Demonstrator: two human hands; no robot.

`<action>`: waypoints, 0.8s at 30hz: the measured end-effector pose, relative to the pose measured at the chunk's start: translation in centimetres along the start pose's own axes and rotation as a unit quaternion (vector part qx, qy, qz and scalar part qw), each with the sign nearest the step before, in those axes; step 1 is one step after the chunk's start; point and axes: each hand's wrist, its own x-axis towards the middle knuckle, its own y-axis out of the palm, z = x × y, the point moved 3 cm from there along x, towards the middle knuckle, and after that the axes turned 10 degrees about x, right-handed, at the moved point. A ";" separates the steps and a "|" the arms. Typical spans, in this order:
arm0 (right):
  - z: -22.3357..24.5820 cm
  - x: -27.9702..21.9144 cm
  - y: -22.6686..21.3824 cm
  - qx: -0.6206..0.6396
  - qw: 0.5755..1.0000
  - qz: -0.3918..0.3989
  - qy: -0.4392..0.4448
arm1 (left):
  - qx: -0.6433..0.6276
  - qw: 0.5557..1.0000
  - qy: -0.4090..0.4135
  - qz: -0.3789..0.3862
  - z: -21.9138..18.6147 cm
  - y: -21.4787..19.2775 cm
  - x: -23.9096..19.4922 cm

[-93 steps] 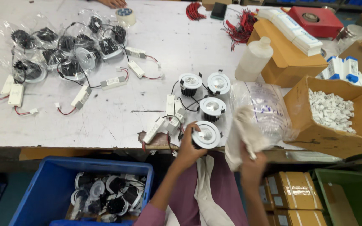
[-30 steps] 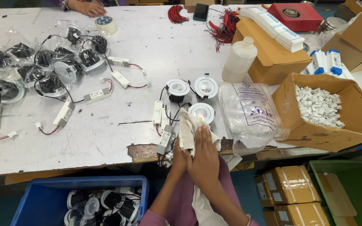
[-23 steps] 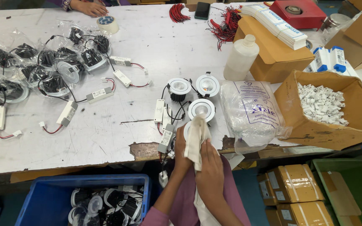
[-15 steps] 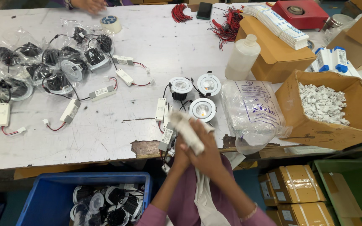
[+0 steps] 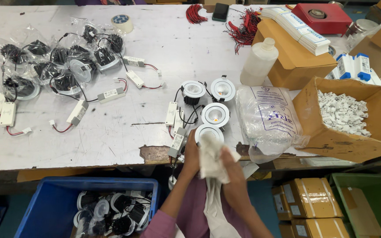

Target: The person connects wires for light fixtures, wipes the outer casings with a cloth, and places the fixtures into plastic bags for packaging.

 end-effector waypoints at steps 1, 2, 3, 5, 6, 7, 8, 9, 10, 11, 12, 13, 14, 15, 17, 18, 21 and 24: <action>-1.9 0.9 -0.5 0.095 0.990 -0.052 0.096 | 0.010 1.000 -0.004 0.002 -0.6 -0.2 0.3; -3.2 1.1 -0.7 0.187 0.958 -0.102 0.191 | 0.018 1.000 -0.008 0.004 -1.1 -0.3 0.2; -3.3 1.2 -1.3 0.198 0.952 -0.145 0.184 | 0.026 1.000 -0.012 0.006 -1.3 -0.4 0.1; -2.6 2.3 -2.2 0.220 0.933 -0.230 0.166 | 0.040 0.999 -0.005 0.011 -1.1 -0.3 0.0; -1.4 2.8 -1.3 0.195 0.955 -0.187 0.121 | 0.049 0.999 0.001 0.014 -0.6 -0.1 -0.1; 0.0 3.2 -0.3 0.168 0.973 -0.142 0.075 | 0.058 0.998 0.007 0.017 0.1 0.3 -0.2; 1.5 3.6 0.8 0.141 0.985 -0.097 0.029 | 0.054 0.998 0.017 0.009 0.9 0.5 -0.3; 2.9 3.9 1.9 0.068 0.994 -0.089 -0.006 | 0.050 0.998 0.027 0.001 1.7 0.8 -0.4; 4.1 4.1 3.1 -0.006 0.996 -0.081 -0.041 | 0.047 0.998 0.038 -0.006 2.3 0.9 -0.5; 5.0 4.3 3.7 -0.080 0.991 -0.071 -0.076 | 0.019 0.999 0.042 0.001 2.6 0.9 -0.7; 5.2 4.2 3.8 -0.082 0.992 -0.069 -0.066 | -0.008 0.999 0.046 0.005 2.5 0.8 -0.9; 5.2 3.5 3.9 -0.084 0.993 -0.068 -0.056 | -0.035 0.998 0.051 0.010 2.1 0.6 -0.9; 4.8 2.6 3.9 -0.086 0.993 -0.066 -0.048 | -0.026 0.999 0.036 0.009 1.7 0.4 -0.7; 3.5 1.5 3.5 0.058 0.996 -0.062 0.010 | -0.017 1.000 0.021 0.008 1.3 0.3 -0.6; -0.6 -1.6 1.8 0.246 0.957 -0.055 0.146 | -0.001 1.000 -0.005 0.007 0.4 0.2 -0.2; -3.3 -3.0 1.0 0.291 0.928 -0.051 0.227 | 0.007 1.000 -0.019 0.007 0.1 0.2 -0.1; -10.3 -5.9 1.0 0.344 0.892 0.091 0.279 | 0.017 1.000 -0.002 0.022 -0.2 -0.1 0.3; -14.1 -8.3 5.7 0.142 0.932 0.239 0.232 | -0.009 0.999 0.013 0.048 0.3 -0.4 0.6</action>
